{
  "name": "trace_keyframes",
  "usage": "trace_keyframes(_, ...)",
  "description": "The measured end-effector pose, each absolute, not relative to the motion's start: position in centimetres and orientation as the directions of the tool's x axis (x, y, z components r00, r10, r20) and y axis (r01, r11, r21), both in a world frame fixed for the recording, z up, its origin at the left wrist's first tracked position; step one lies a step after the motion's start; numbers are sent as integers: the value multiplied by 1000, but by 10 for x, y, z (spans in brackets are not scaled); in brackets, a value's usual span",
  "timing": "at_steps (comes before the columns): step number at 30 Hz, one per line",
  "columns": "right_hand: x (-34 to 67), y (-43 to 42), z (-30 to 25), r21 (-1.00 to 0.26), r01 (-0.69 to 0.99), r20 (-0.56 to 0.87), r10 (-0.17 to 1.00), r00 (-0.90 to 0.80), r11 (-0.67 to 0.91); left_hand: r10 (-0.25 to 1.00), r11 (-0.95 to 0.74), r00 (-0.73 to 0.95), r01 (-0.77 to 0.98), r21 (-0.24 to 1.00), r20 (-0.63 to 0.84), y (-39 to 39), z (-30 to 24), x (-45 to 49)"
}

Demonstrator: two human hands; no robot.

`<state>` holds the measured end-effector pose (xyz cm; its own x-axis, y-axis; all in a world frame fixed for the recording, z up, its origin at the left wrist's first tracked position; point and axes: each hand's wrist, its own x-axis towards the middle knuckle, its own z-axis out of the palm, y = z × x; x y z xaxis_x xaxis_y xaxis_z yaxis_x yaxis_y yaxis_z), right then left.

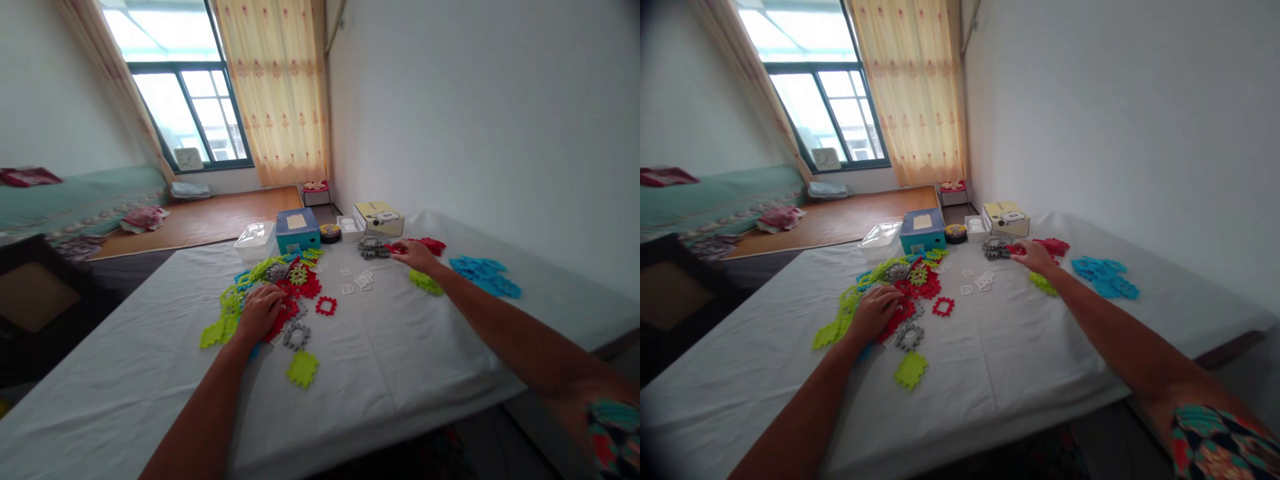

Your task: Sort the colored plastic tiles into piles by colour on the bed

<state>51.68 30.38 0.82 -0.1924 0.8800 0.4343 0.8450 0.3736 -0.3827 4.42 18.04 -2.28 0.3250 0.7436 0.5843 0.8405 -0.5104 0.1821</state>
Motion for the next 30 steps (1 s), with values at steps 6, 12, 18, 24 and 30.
trace_keyframes(6, 609, 337, 9, -338, 928, 395, 871, 292, -157, 728, -529, 351, 834, 156, 590, 180, -20, 45)
trace_keyframes(12, 571, 329, 23, -386, 921, 503, 848, 165, 50, 739, -506, 334, 848, 156, 585, 180, -21, 44)
trace_keyframes(18, 453, 306, 11, -350, 866, 495, 856, -152, 357, 753, -497, 325, 851, 171, 572, 177, -20, 47)
trace_keyframes(24, 327, 254, -12, -362, 555, 350, 661, -664, 749, 753, -491, 311, 853, 179, 580, 177, -22, 45)
trace_keyframes(30, 277, 246, -23, -282, 681, 309, 735, -603, 676, 764, -473, 282, 857, 206, 581, 176, -24, 44)
